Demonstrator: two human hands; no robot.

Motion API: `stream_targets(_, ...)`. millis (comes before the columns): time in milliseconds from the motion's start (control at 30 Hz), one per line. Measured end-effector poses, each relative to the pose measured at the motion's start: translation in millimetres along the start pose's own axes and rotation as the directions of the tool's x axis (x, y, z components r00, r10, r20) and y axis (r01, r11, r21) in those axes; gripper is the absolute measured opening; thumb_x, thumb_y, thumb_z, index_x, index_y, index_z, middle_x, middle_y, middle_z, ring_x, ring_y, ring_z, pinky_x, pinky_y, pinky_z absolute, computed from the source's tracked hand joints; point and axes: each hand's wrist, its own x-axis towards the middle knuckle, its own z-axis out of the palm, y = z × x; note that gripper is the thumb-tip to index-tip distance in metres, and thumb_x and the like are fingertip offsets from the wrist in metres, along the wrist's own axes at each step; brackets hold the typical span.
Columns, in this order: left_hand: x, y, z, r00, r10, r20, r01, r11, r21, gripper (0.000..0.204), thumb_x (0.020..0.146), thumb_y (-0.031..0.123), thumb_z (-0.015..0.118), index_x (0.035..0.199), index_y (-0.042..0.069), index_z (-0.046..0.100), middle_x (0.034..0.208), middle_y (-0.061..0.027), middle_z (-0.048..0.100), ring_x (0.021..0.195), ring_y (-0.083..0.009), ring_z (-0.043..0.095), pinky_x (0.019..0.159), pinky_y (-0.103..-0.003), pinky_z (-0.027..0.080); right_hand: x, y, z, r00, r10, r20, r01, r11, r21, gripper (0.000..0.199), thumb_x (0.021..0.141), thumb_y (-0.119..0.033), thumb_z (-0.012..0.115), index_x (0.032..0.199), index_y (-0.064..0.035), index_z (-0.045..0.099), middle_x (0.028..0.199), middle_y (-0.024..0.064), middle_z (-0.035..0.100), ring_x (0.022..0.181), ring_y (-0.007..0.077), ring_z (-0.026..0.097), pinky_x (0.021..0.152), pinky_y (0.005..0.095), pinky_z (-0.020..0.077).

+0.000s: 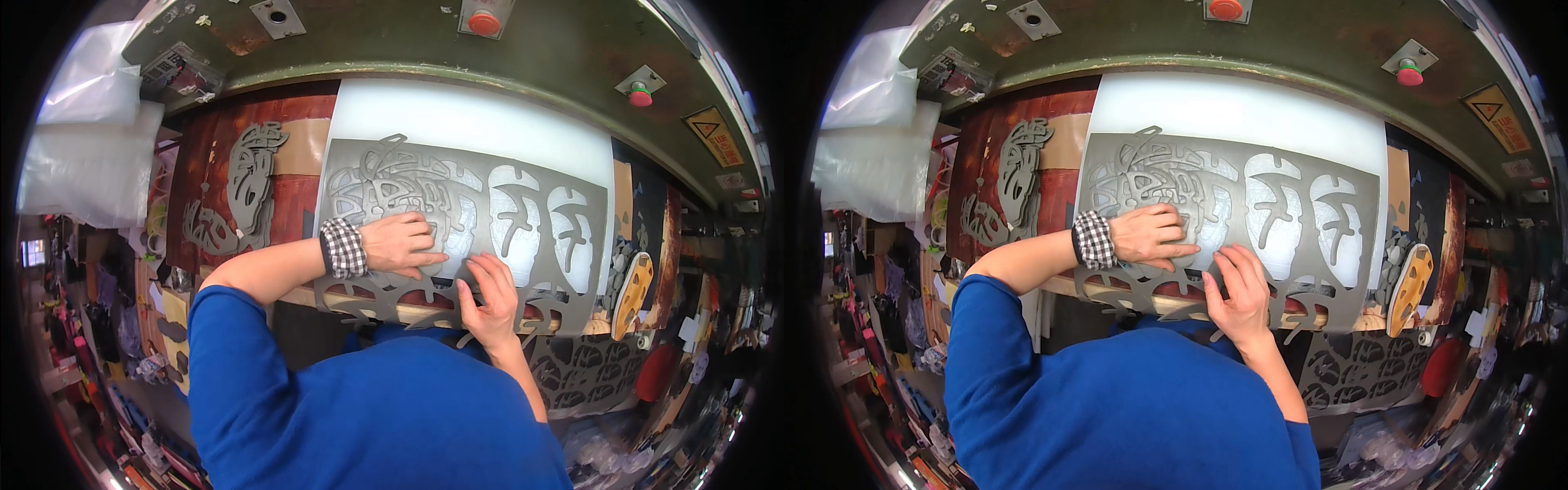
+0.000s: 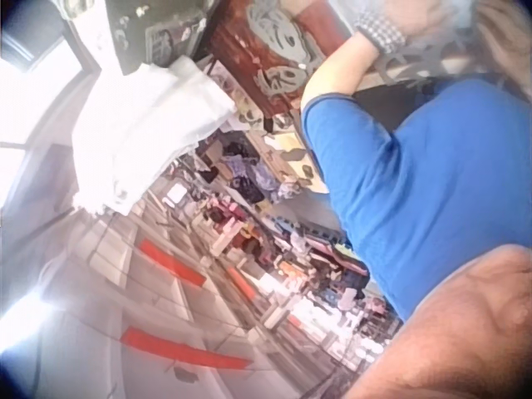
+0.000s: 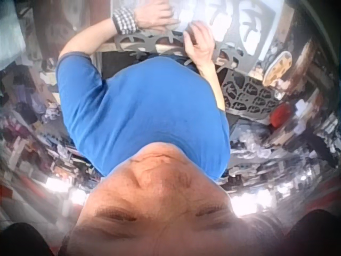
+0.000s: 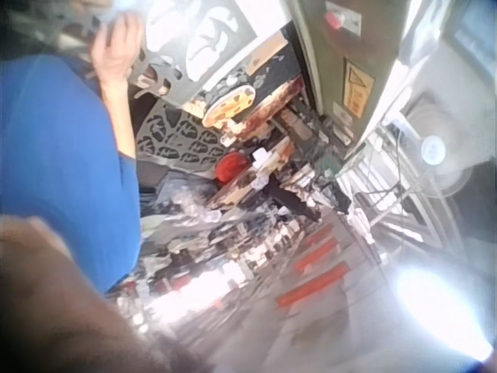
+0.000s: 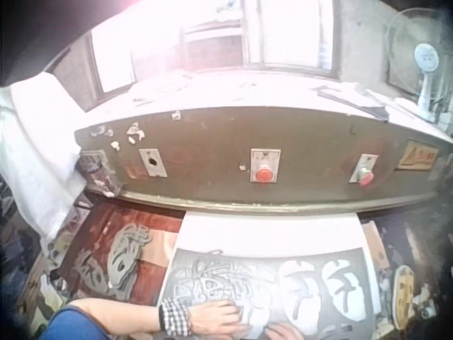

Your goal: The person operates a die-cutting machine to cut decorative shapes from sheets of material. They place a sheet and a die on the machine, press a button to cut, then remove the cut pieces and the remaining sheet. The person repeats this process with multiple sheets and dies, occasionally using tape to secure the dies.

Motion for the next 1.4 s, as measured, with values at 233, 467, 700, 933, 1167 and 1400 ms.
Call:
stream_targets(233,21.0,-12.5,-8.5,0.834,-0.507,-0.219,0.317,0.764,-0.562,0.019,0.089,0.017,0.06,0.099,0.002,0.065,0.072,-0.005,0.058,0.065,-0.019,0.058,0.068,-0.036,0.051,-3.3,-9.4,2.0,0.994,0.102,0.049,-0.106,0.99,0.094,0.024,0.076,-0.002,0.072,0.098,0.0034,0.065,0.095,0.016,0.067,0.087,0.0322,0.064,0.076,0.037,0.052)
stream_targets(467,17.5,-87.1,-126.4,0.111,-0.926,-0.361,-0.082,0.353,-0.932,0.061,0.099,0.057,0.04,0.092,0.002,0.065,0.082,-0.0079,0.069,0.071,-0.0147,0.064,0.062,-0.029,0.05,-23.2,-33.3,29.0,0.89,0.32,0.325,-0.422,0.848,0.32,0.027,0.082,-0.007,0.071,0.105,0.0048,0.065,0.097,0.0178,0.068,0.087,0.027,0.067,0.076,0.0331,0.0539)
stream_targets(700,-0.6,-66.9,-132.1,0.784,-0.177,-0.595,0.158,0.984,-0.084,0.062,0.082,0.054,0.065,0.116,0.001,0.06,0.091,-0.0079,0.062,0.077,-0.0183,0.059,0.073,-0.032,0.05,-22.5,-25.4,52.6,0.546,0.511,0.664,-0.831,0.228,0.508,0.036,0.093,-0.005,0.059,0.127,0.0032,0.049,0.115,0.0199,0.063,0.104,0.0239,0.064,0.091,0.0318,0.0516)
stream_targets(933,-36.0,-16.9,-16.4,1.0,0.024,0.01,-0.023,0.999,-0.028,0.06,0.079,0.04,0.071,0.125,0.005,0.057,0.089,-0.0055,0.056,0.083,-0.0219,0.055,0.088,-0.042,0.047,-20.9,-13.2,62.4,0.526,0.483,0.699,-0.756,-0.11,0.645,0.033,0.093,0.002,0.048,0.126,0.0021,0.045,0.119,0.024,0.06,0.105,0.0266,0.063,0.091,0.0355,0.0531)
stream_targets(1167,-19.6,-42.5,-46.6,0.563,-0.803,-0.195,0.283,0.409,-0.868,0.049,0.105,0.036,0.03,0.107,-0.004,0.059,0.094,-0.0149,0.07,0.088,-0.0203,0.068,0.079,-0.033,0.055,-17.8,-32.6,66.7,0.519,0.573,0.634,-0.852,0.287,0.439,0.028,0.086,-0.005,0.064,0.112,0.0003,0.054,0.111,0.0166,0.065,0.083,0.0154,0.068,0.068,0.031,0.0559)
stream_targets(1400,-51.0,-64.2,-162.0,0.117,-0.739,-0.664,0.009,0.669,-0.743,0.048,0.104,0.037,0.031,0.113,-0.004,0.054,0.097,-0.017,0.065,0.089,-0.026,0.066,0.077,-0.04,0.057,-8.2,-44.4,71.5,0.61,0.432,0.664,-0.698,0.689,0.194,0.032,0.085,-0.011,0.068,0.112,0.0016,0.056,0.106,0.019,0.068,0.072,0.015,0.068,0.066,0.0284,0.0538)
